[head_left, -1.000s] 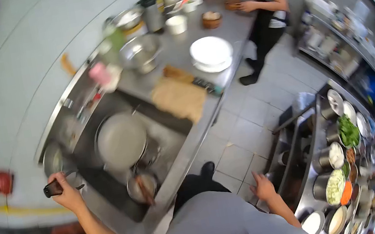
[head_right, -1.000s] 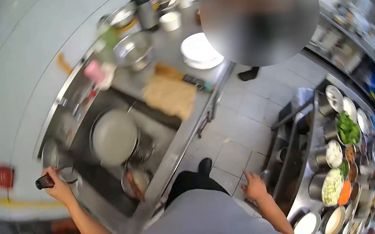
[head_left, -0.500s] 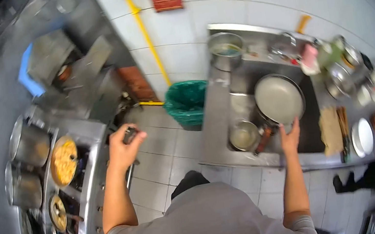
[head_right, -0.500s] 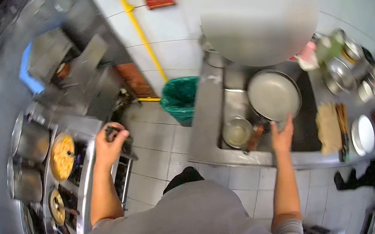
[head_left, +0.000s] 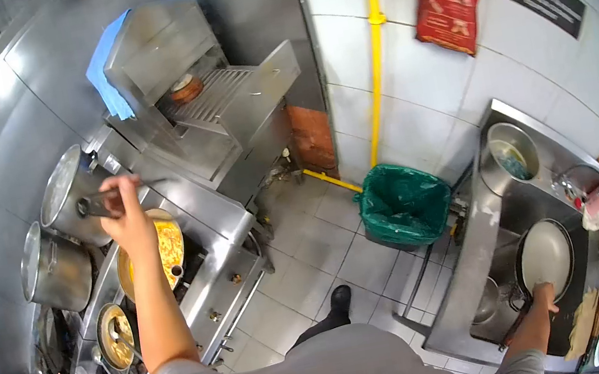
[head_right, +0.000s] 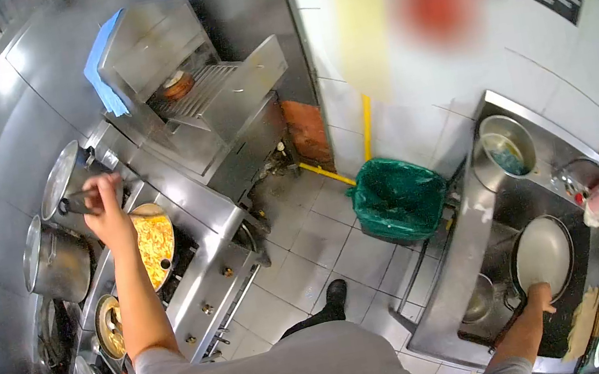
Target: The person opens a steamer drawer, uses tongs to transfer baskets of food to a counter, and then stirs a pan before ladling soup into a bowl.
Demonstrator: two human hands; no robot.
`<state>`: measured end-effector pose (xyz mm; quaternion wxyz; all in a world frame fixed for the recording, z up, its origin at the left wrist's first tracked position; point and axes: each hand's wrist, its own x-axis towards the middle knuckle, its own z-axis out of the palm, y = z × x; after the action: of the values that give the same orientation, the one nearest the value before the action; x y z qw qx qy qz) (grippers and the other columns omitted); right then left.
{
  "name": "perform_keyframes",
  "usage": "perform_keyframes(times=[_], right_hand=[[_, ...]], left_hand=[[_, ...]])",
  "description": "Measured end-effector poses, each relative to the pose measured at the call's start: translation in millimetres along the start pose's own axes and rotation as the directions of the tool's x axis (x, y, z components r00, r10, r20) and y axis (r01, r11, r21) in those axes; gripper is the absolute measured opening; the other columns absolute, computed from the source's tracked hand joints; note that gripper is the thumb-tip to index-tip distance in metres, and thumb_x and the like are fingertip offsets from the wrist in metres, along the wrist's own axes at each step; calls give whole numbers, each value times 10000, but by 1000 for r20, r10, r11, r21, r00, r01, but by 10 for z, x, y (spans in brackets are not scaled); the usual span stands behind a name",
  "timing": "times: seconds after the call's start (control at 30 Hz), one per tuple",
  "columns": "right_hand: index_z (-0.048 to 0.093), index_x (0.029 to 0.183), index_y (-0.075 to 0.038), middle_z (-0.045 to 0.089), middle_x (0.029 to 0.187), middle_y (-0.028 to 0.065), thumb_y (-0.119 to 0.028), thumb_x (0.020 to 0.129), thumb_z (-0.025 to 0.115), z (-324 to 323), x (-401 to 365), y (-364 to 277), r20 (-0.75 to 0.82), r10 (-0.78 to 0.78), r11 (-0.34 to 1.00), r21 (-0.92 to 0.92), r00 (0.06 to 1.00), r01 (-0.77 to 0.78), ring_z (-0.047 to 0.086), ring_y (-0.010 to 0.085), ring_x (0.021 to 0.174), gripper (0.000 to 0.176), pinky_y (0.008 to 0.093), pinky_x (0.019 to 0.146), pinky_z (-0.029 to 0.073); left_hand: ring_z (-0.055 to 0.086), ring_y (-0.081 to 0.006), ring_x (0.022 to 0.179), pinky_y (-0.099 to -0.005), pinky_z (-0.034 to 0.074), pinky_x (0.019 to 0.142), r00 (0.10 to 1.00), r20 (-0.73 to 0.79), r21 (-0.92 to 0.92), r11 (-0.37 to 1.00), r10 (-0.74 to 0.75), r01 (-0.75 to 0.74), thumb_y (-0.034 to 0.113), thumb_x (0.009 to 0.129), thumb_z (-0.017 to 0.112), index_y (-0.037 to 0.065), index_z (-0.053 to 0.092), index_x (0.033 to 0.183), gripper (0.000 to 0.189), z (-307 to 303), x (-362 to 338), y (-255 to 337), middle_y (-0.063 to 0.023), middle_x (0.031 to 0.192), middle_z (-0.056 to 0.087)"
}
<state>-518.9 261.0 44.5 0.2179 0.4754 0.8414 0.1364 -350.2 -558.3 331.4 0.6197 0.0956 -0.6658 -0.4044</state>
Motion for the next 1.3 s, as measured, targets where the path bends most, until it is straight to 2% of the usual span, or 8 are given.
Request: perform_keyframes(times=[0.07,0.13,0.17,0.2,0.47,0.83,1.13,1.3], right_hand=[[441,1382,-169,437,1411,90,-489,991,500,1068,1511,-226,173,150,666,-746,973,30,432,285,1305,508,565,1094,301],[303,1576,-234,292,1620,147,-441,1017,453,1379,1877,-401,256,231,351,-922,939,165,319,305,1468,614,652,1146,224],[260,1583,-287,238,1641,122,-449,1016,455,1129,1477,-445,127,324,872,-426,938,-243,279,308,1484,621,654,1145,227],[216,1591,-339,183,1662,98,-456,1015,457,919,1113,-456,97,473,801,366,875,-474,238,311,1499,635,655,1144,230],[285,1551,-406,143,1665,119,-373,947,627,101,-523,-37,-202,173,941,322,964,-102,223,374,1495,695,655,1110,296],[331,1552,-354,209,1624,231,-339,877,706,528,-831,278,-507,62,935,331,860,127,351,477,1404,772,574,1096,385],[539,1356,-62,343,1544,271,-144,914,682,-647,-1515,-553,-892,-151,563,277,427,779,426,437,1367,472,481,1102,381],[622,996,29,620,1288,190,-75,902,698,-1588,-2490,-1189,-932,-275,216,177,234,960,568,370,1195,159,434,1038,429]], left_hand=[[644,-142,936,-312,496,912,996,-87,-47,999,7,-11,148,997,629,21,613,976,129,165,527,-481,-81,973,684],[660,-165,934,-313,505,915,981,-194,-165,986,-24,-9,163,999,634,19,588,1023,153,474,1010,-996,-96,974,683],[657,-158,936,-310,506,899,978,-205,-215,977,-36,-10,167,1002,626,14,584,1037,162,639,1240,-1256,-94,962,683],[652,-153,925,-308,509,876,977,-215,-70,997,15,-30,181,1001,627,6,584,1034,183,806,1452,-1496,-89,946,680],[599,-194,877,-343,498,815,976,-207,-10,997,68,-72,216,977,647,0,564,1025,236,1892,2243,-3027,-73,943,621],[526,-175,672,-362,458,684,969,-209,188,967,-132,172,515,937,659,-9,616,791,546,1811,2461,-2940,-41,680,574],[508,-123,529,-285,423,522,953,-128,-86,961,-273,264,501,898,732,19,611,754,518,1798,2207,-2392,-28,626,558],[454,-142,547,-306,382,544,966,167,-479,873,198,-96,423,970,659,54,498,719,475,1701,2114,-1806,-24,596,479]])
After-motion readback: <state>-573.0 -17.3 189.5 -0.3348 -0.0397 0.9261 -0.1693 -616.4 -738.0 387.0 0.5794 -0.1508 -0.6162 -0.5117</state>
